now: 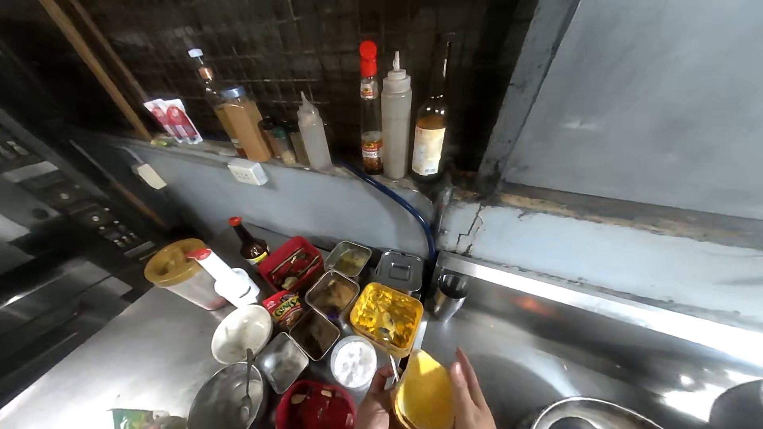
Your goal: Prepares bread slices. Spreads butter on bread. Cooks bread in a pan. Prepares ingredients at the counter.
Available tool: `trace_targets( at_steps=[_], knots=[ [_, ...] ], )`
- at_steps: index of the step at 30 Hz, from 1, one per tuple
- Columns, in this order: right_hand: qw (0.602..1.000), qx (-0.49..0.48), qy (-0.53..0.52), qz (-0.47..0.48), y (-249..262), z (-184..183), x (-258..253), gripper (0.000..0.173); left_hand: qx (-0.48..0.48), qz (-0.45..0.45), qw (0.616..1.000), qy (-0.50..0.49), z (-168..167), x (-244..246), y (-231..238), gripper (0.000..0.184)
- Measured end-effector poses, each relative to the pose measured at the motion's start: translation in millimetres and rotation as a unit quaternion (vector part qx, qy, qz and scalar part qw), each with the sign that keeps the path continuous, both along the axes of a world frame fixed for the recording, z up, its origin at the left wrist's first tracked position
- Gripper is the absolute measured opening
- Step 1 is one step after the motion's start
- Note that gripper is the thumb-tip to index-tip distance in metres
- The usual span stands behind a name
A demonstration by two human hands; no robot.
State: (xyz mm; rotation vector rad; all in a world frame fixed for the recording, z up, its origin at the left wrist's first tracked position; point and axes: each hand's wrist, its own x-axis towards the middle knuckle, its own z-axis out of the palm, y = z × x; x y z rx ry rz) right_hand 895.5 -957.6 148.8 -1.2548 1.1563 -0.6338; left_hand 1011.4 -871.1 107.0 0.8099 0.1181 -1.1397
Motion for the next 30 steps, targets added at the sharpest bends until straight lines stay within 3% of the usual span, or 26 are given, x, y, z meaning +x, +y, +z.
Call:
trace_targets(
  at_steps=[3, 7, 13, 15, 17, 20, 22, 23, 25, 30],
  knots=[
    [0.999, 0.017, 0.023, 0.041, -0.8, -9.8, -4.7, 0.103, 0.023, -0.002, 0.999, -0.032, -4.4, -0.2, -2.5, 0.023],
    [0.995, 0.062, 0.016, 0.076, -6.2, -25.2, -10.7, 0.120, 0.037, -0.038, 0.991, -0.123, -13.3, -4.2, -3.1, 0.023],
    [0.978, 0.163, -0.123, 0.046, -12.7, -40.4, -11.3, 0.109, 0.040, -0.105, 0.968, -0.225, -11.1, -3.7, -6.6, 0.026],
    [0.961, 0.184, -0.203, 0.040, -23.6, -54.6, -14.1, 0.105, 0.072, -0.126, 0.941, -0.305, -8.8, 13.6, -13.5, 0.026],
    [0.931, 0.209, -0.297, 0.042, -42.0, -82.4, -16.8, 0.102, 0.175, -0.149, 0.866, -0.444, -1.2, 45.3, -24.9, 0.026],
    [0.896, 0.237, -0.375, 0.000, -67.5, -117.6, -7.4, 0.089, 0.369, -0.259, 0.643, -0.620, 24.4, 100.5, -48.6, 0.032],
    [0.886, 0.238, -0.397, -0.017, -82.2, -138.0, 3.0, 0.089, 0.458, -0.337, 0.495, -0.657, 31.6, 121.5, -69.0, 0.032],
    [0.887, 0.235, -0.396, -0.020, -88.5, -145.2, 9.2, 0.088, 0.483, -0.359, 0.449, -0.661, 28.7, 128.2, -78.1, 0.033],
    [0.895, 0.232, -0.380, -0.019, -99.3, -157.1, 22.1, 0.087, 0.507, -0.370, 0.401, -0.667, 15.9, 138.0, -92.5, 0.031],
    [0.900, 0.227, -0.371, 0.014, -122.2, -166.1, 35.8, 0.102, 0.500, -0.410, 0.363, -0.670, -7.4, 153.8, -118.3, 0.030]
  ],
)
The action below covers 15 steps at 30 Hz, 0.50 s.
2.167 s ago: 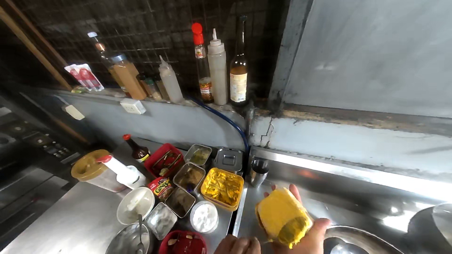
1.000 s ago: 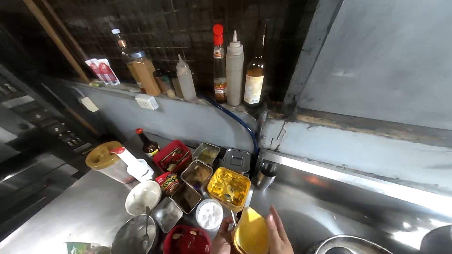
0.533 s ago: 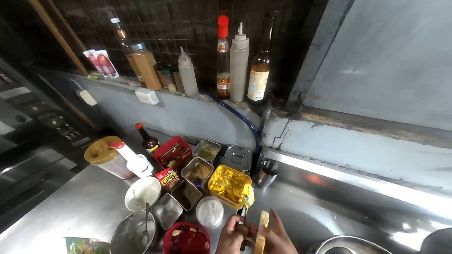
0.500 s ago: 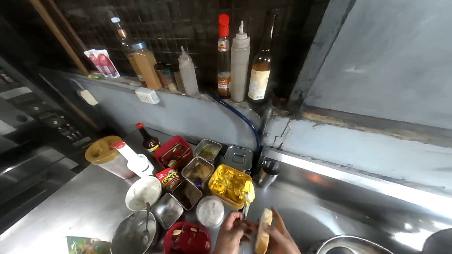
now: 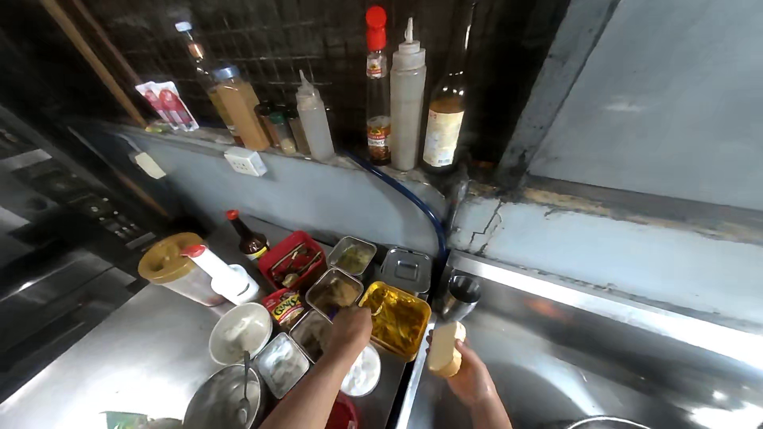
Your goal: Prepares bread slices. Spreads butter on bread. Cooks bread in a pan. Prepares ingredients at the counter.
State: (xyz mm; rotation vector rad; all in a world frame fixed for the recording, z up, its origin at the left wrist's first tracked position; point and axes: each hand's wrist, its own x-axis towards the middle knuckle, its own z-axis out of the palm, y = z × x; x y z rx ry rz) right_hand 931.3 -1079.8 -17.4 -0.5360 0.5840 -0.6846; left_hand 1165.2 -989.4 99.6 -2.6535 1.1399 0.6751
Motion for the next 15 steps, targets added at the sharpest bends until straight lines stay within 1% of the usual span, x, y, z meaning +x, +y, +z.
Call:
trace_targets(
  at_steps=[3, 5, 8, 11, 13, 15],
  knots=[
    [1.000, -0.006, -0.003, 0.025, -11.0, 0.2, 2.8, 0.105, 0.019, -0.047, 0.998, 0.031, -7.7, -1.8, -6.1, 0.028],
    [0.999, -0.005, 0.005, 0.032, -16.8, -1.5, 5.4, 0.106, 0.009, -0.069, 0.996, 0.061, -20.4, -5.9, -10.3, 0.031],
    [0.999, -0.006, 0.005, 0.033, -21.9, -7.3, 6.6, 0.106, -0.013, -0.075, 0.991, 0.111, -35.0, -12.5, -21.5, 0.032],
    [0.999, -0.003, 0.010, 0.036, -22.9, -10.5, 7.8, 0.106, -0.022, -0.038, 0.986, 0.164, -37.9, -13.2, -33.2, 0.032],
    [0.999, -0.003, 0.018, 0.036, -23.1, -9.1, 8.3, 0.107, -0.035, 0.012, 0.976, 0.215, -45.3, -5.4, -40.0, 0.032],
    [0.999, -0.006, 0.026, 0.038, -23.6, -8.9, 7.4, 0.109, -0.043, 0.076, 0.956, 0.281, -53.9, 6.0, -45.6, 0.033]
  ],
)
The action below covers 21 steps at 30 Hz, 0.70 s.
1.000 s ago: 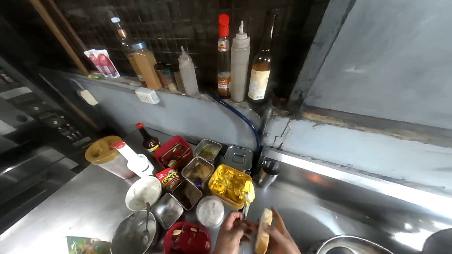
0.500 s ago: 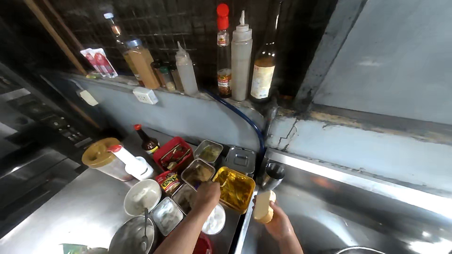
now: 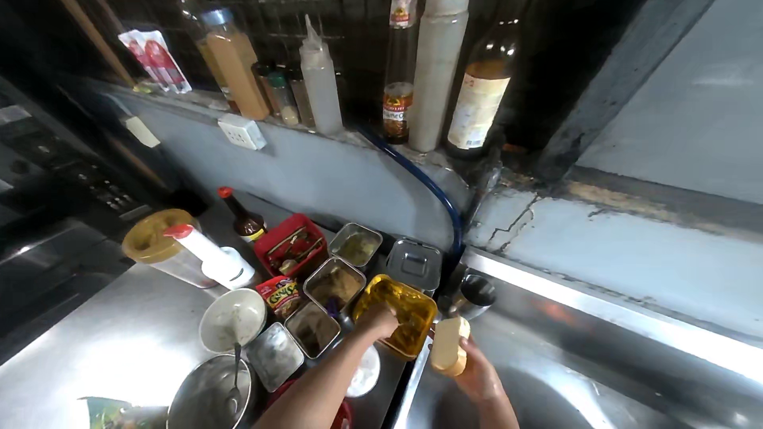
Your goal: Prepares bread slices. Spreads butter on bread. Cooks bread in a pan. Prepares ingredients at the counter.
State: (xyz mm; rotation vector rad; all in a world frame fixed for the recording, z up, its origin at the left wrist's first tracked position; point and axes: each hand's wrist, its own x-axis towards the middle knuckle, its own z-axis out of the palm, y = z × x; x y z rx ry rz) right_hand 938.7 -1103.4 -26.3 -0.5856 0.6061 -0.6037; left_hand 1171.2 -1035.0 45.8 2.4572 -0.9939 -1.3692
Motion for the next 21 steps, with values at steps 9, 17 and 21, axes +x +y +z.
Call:
trace_targets(
  at_steps=[9, 17, 21],
  knots=[
    [0.999, -0.031, 0.022, 0.025, -1.3, 1.2, -4.8, 0.111, -0.008, -0.011, 1.000, -0.023, 11.1, 39.4, 18.5, 0.024],
    [1.000, 0.009, 0.026, 0.015, 29.4, 0.9, -4.5, 0.110, 0.064, -0.191, 0.945, -0.256, 48.6, 24.7, 28.6, 0.014],
    [1.000, 0.015, 0.005, -0.001, 40.7, -2.4, -1.1, 0.108, 0.062, -0.224, 0.942, -0.243, 46.7, 18.3, 25.7, 0.013]
  ],
)
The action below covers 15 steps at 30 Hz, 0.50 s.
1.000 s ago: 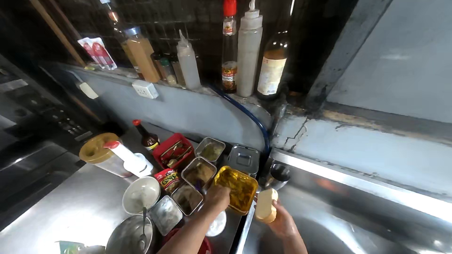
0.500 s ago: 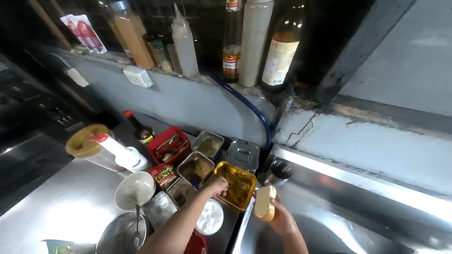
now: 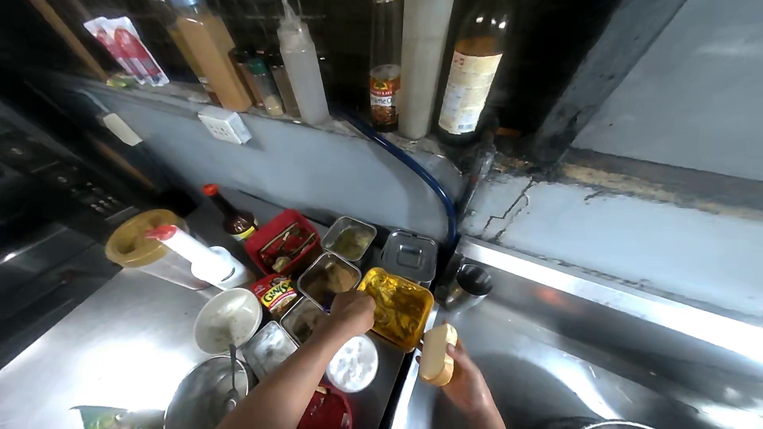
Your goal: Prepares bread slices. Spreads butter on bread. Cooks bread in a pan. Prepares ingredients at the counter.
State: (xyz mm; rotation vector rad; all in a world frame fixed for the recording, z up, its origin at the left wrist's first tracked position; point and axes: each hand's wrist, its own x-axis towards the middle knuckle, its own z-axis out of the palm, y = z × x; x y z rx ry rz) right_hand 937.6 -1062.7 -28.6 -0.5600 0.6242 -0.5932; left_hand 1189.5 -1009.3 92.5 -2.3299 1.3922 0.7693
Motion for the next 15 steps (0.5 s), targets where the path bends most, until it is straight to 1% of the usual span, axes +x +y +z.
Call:
trace_targets(
  at_steps=[3, 6, 8, 10, 12, 15],
  knots=[
    [1.000, 0.005, 0.001, -0.013, 2.6, -0.6, 1.9, 0.108, 0.003, -0.017, 0.999, 0.031, -3.7, -2.3, -4.3, 0.016],
    [1.000, -0.002, 0.000, -0.013, 3.7, -1.9, 1.9, 0.106, 0.004, -0.012, 0.996, 0.085, -16.5, -2.1, -7.8, 0.021],
    [1.000, -0.002, 0.003, -0.013, 3.3, -2.6, 3.2, 0.105, 0.012, 0.030, 0.991, 0.128, -23.7, 1.0, -11.6, 0.025],
    [1.000, -0.009, 0.000, -0.011, 2.8, -2.1, 2.9, 0.107, 0.023, 0.091, 0.980, 0.175, -33.9, 4.6, -14.9, 0.027],
    [1.000, -0.012, 0.004, -0.008, 3.0, -1.8, 2.6, 0.108, 0.027, 0.149, 0.965, 0.215, -41.5, 5.5, -16.1, 0.027],
    [1.000, -0.020, 0.008, -0.007, 3.1, -1.7, 3.5, 0.111, 0.030, 0.207, 0.945, 0.253, -45.0, 3.5, -17.5, 0.026]
  ],
)
